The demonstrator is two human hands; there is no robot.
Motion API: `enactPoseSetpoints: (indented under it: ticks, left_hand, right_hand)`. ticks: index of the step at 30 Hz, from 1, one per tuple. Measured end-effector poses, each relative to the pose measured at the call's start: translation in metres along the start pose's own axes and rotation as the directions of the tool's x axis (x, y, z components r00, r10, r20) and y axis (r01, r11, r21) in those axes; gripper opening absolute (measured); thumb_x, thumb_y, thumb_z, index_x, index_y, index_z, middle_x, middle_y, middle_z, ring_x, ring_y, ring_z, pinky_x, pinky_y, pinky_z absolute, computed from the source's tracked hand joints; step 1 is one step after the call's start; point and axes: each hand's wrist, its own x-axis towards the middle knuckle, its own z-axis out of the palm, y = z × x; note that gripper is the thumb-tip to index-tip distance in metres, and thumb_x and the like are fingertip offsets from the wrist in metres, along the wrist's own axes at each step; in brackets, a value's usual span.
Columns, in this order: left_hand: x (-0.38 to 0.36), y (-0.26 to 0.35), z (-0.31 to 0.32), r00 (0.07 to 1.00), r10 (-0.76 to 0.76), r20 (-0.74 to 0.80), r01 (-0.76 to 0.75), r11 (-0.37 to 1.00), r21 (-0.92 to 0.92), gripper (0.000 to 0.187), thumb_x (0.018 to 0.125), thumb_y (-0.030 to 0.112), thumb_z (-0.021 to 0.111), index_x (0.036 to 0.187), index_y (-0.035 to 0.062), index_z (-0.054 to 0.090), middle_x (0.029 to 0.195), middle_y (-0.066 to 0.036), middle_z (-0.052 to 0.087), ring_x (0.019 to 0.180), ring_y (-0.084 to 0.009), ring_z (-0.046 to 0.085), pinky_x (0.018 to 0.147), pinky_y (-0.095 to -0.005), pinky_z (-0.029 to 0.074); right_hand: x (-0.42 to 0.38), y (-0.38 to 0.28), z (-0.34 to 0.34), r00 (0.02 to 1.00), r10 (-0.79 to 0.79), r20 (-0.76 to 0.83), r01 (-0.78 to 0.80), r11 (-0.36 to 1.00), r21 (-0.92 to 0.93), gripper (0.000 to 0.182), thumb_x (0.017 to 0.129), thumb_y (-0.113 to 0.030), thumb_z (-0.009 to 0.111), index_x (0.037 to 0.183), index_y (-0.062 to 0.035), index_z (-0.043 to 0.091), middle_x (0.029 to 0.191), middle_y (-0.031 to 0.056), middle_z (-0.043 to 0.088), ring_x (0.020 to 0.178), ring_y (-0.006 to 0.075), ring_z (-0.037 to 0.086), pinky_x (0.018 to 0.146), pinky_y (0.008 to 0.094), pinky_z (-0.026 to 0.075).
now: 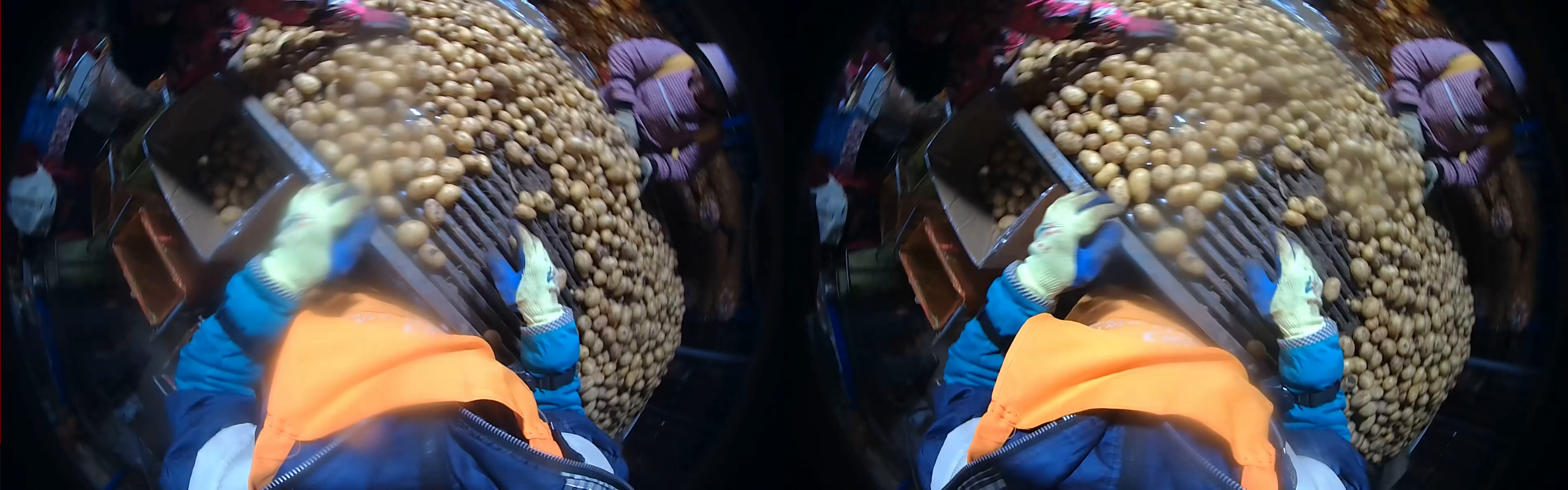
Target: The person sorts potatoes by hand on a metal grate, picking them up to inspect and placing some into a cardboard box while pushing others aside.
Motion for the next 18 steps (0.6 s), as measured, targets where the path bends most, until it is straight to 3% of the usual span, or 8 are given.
enactPoseSetpoints:
  ticks: [1, 2, 3, 5, 7, 10, 15, 18]
  left_hand:
    - [0.014, 0.008, 0.0, 0.985, 0.165, 0.048, -0.171, 0.971, 0.166, 0.049, 0.089, 0.023, 0.079, 0.137, 0.0188, 0.068, 0.153, -0.022, 0.053, 0.146, -0.0472, 0.043, 0.121, -0.0627, 0.03]
    - [0.024, 0.011, -0.002, 0.972, 0.191, 0.135, -0.224, 0.928, 0.299, 0.051, 0.088, 0.013, 0.072, 0.139, 0.0206, 0.067, 0.154, -0.023, 0.051, 0.147, -0.0488, 0.041, 0.123, -0.0637, 0.026]
    - [0.053, 0.05, 0.032, 0.964, 0.218, 0.15, -0.251, 0.934, 0.255, 0.057, 0.085, 0.006, 0.067, 0.14, 0.0212, 0.065, 0.156, -0.022, 0.05, 0.15, -0.0493, 0.037, 0.124, -0.0638, 0.023]
    - [0.079, 0.026, 0.053, 0.951, 0.224, 0.213, -0.295, 0.863, 0.41, 0.063, 0.082, 0.003, 0.064, 0.142, 0.0224, 0.064, 0.16, -0.022, 0.045, 0.154, -0.0488, 0.033, 0.126, -0.0633, 0.02]
    - [0.113, 0.008, 0.058, 0.947, 0.093, 0.307, -0.251, 0.809, 0.531, 0.067, 0.083, 0.013, 0.07, 0.148, 0.025, 0.059, 0.164, -0.023, 0.04, 0.154, -0.0501, 0.031, 0.126, -0.0687, 0.015]
    - [0.137, -0.021, 0.06, 0.961, 0.122, 0.247, -0.241, 0.807, 0.539, 0.058, 0.096, 0.042, 0.066, 0.152, 0.0308, 0.056, 0.164, -0.024, 0.039, 0.154, -0.0512, 0.03, 0.124, -0.0727, 0.013]
    - [0.167, -0.05, 0.05, 0.964, -0.047, 0.262, -0.133, 0.768, 0.626, 0.069, 0.095, 0.047, 0.067, 0.159, 0.0318, 0.046, 0.167, -0.019, 0.037, 0.156, -0.0411, 0.032, 0.125, -0.0699, 0.014]
    - [0.187, -0.043, 0.027, 0.961, -0.113, 0.251, -0.063, 0.798, 0.6, 0.078, 0.091, 0.039, 0.075, 0.161, 0.0305, 0.043, 0.164, -0.016, 0.04, 0.149, -0.0389, 0.041, 0.124, -0.066, 0.022]
  right_hand:
    - [-0.018, 0.003, -0.001, 0.999, 0.031, -0.008, -0.031, 0.993, -0.114, 0.077, 0.089, -0.032, 0.082, 0.152, -0.0039, 0.049, 0.143, 0.0253, 0.06, 0.13, 0.0429, 0.06, 0.11, 0.0484, 0.048]
    - [-0.035, 0.003, -0.005, 0.992, 0.118, 0.039, -0.112, 0.986, -0.122, 0.078, 0.089, -0.036, 0.081, 0.152, -0.0045, 0.049, 0.143, 0.0269, 0.059, 0.129, 0.0457, 0.06, 0.109, 0.05, 0.049]
    - [-0.052, 0.045, -0.037, 0.975, 0.206, 0.081, -0.191, 0.968, -0.16, 0.079, 0.089, -0.04, 0.08, 0.153, -0.005, 0.049, 0.143, 0.0286, 0.058, 0.128, 0.0485, 0.059, 0.108, 0.0516, 0.05]
    - [-0.065, 0.056, -0.036, 0.917, 0.396, 0.048, -0.376, 0.899, -0.225, 0.083, 0.087, -0.042, 0.081, 0.154, -0.0058, 0.048, 0.144, 0.0293, 0.057, 0.128, 0.0486, 0.06, 0.108, 0.0525, 0.05]
    - [-0.062, 0.09, -0.033, 0.883, 0.468, -0.045, -0.47, 0.879, -0.084, 0.084, 0.088, -0.044, 0.078, 0.156, -0.0071, 0.046, 0.142, 0.0312, 0.058, 0.127, 0.0482, 0.061, 0.108, 0.0522, 0.05]
    - [-0.037, 0.109, -0.045, 0.74, 0.64, -0.205, -0.672, 0.718, -0.184, 0.08, 0.09, -0.045, 0.074, 0.156, -0.0079, 0.047, 0.141, 0.0301, 0.06, 0.127, 0.0471, 0.062, 0.107, 0.0515, 0.05]
    - [-0.002, 0.156, -0.071, 0.713, 0.611, -0.344, -0.678, 0.725, -0.121, 0.072, 0.092, -0.047, 0.073, 0.151, -0.0104, 0.054, 0.145, 0.0279, 0.059, 0.131, 0.0474, 0.059, 0.109, 0.0517, 0.049]
    - [0.03, 0.195, -0.077, 0.719, 0.536, -0.442, -0.648, 0.747, -0.148, 0.078, 0.091, -0.05, 0.075, 0.15, -0.0037, 0.054, 0.146, 0.0263, 0.06, 0.135, 0.0424, 0.058, 0.113, 0.0475, 0.047]
